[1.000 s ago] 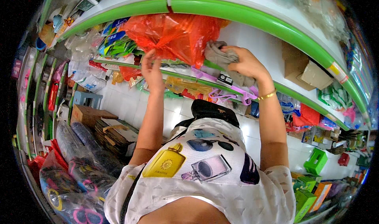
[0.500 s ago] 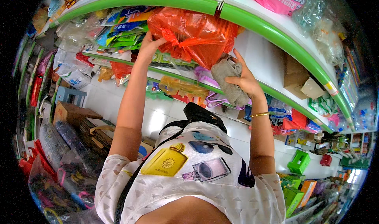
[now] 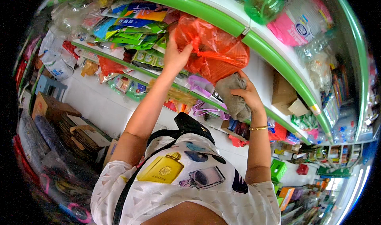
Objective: The person organizes items on store shelves by picking up various objects, wiping them with a cloth, and placing them back. They handle a small fan, a yellow plastic item, and packaged goods, moving items aside to reach others.
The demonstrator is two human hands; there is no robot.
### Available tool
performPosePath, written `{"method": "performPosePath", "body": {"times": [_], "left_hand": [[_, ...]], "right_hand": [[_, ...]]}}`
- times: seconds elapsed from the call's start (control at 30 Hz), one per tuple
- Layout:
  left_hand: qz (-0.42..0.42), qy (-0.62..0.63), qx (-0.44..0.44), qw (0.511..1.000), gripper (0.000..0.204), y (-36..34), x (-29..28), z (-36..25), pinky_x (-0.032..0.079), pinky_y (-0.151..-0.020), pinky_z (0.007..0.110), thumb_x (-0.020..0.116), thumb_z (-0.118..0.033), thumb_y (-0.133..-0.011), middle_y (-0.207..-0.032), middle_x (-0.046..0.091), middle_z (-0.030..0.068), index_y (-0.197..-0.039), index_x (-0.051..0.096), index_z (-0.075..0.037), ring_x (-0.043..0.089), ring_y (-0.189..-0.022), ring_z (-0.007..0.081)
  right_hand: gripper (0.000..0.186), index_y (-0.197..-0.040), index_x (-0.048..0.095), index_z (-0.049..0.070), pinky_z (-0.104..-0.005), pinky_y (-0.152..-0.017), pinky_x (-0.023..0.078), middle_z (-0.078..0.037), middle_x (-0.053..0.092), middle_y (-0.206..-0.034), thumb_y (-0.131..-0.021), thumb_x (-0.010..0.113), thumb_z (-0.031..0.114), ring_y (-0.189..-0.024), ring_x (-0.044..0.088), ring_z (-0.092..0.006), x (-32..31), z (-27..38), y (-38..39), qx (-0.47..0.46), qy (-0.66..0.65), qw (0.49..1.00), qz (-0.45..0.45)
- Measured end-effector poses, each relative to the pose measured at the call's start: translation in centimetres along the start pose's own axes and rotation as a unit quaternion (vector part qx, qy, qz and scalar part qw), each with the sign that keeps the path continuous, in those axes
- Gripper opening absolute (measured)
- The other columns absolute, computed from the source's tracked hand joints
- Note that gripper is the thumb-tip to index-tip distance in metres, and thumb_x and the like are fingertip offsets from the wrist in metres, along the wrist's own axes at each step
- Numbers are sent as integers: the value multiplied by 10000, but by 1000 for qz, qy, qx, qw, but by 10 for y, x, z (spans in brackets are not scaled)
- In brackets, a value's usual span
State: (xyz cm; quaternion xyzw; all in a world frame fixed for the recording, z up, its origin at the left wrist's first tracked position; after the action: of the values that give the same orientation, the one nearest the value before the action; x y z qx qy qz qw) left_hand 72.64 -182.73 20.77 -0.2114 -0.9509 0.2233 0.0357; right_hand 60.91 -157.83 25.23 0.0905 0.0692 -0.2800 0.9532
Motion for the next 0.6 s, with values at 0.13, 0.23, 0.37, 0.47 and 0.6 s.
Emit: {"method": "performPosePath", "body": {"times": [0.13, 0.23, 0.37, 0.47, 0.6], "left_hand": [[11, -99, 2, 995, 775, 3, -2, -24, 258, -1025, 425, 619, -394, -739, -1293, 383, 268, -1336, 284, -29, 336, -1238, 379], [33, -42, 3, 999, 769, 0, -7, -17, 260, -1032, 391, 604, -384, -743, -1321, 359, 258, -1345, 285, -28, 328, -1249, 361], [94, 237, -71, 964, 603, -14, -27, 13, 302, -999, 329, 469, -298, -805, -1316, 408, 162, -1325, 348, -18, 394, -1206, 259], [129, 320, -202, 917, 510, -27, -28, 38, 346, -940, 323, 283, -315, -870, -1232, 500, 108, -1239, 475, -19, 458, -1116, 208], [31, 220, -267, 938, 385, -54, -19, 84, 441, -805, 327, 381, -316, -937, -1026, 598, 97, -1052, 575, -3, 562, -886, 181]], "right_hand": [[667, -1289, 350, -32, -276, -868, 405, -86, 541, -1120, -674, 608, -24, -997, 526, -178, -15, 13, -2, 42, 70, 997, 4], [662, -1280, 357, -32, -280, -866, 406, -87, 543, -1115, -668, 608, -21, -992, 526, -179, -7, 22, 0, 42, 50, 998, 19], [683, -1308, 323, -33, -287, -898, 393, -92, 508, -1178, -700, 631, 12, -1047, 500, -177, 5, 14, 2, 19, -13, 999, 27], [699, -1337, 280, -31, -295, -937, 371, -102, 448, -1258, -757, 651, 89, -1115, 458, -179, 1, -28, 0, 23, -13, 1000, -11], [740, -1350, 254, -30, -319, -976, 345, -123, 428, -1280, -794, 666, 231, -1159, 431, -198, 28, -29, -11, -28, 88, 994, -65]]}}
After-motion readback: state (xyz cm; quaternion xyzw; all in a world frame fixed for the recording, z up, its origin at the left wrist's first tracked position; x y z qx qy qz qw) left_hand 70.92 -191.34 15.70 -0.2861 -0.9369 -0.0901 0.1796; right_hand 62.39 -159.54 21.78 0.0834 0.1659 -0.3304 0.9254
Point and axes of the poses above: each hand's wrist, its own y-axis away from the middle knuckle, its own x-axis out of the palm, z = x × y, the point moved 2 cm from there along -y, towards the middle knuckle
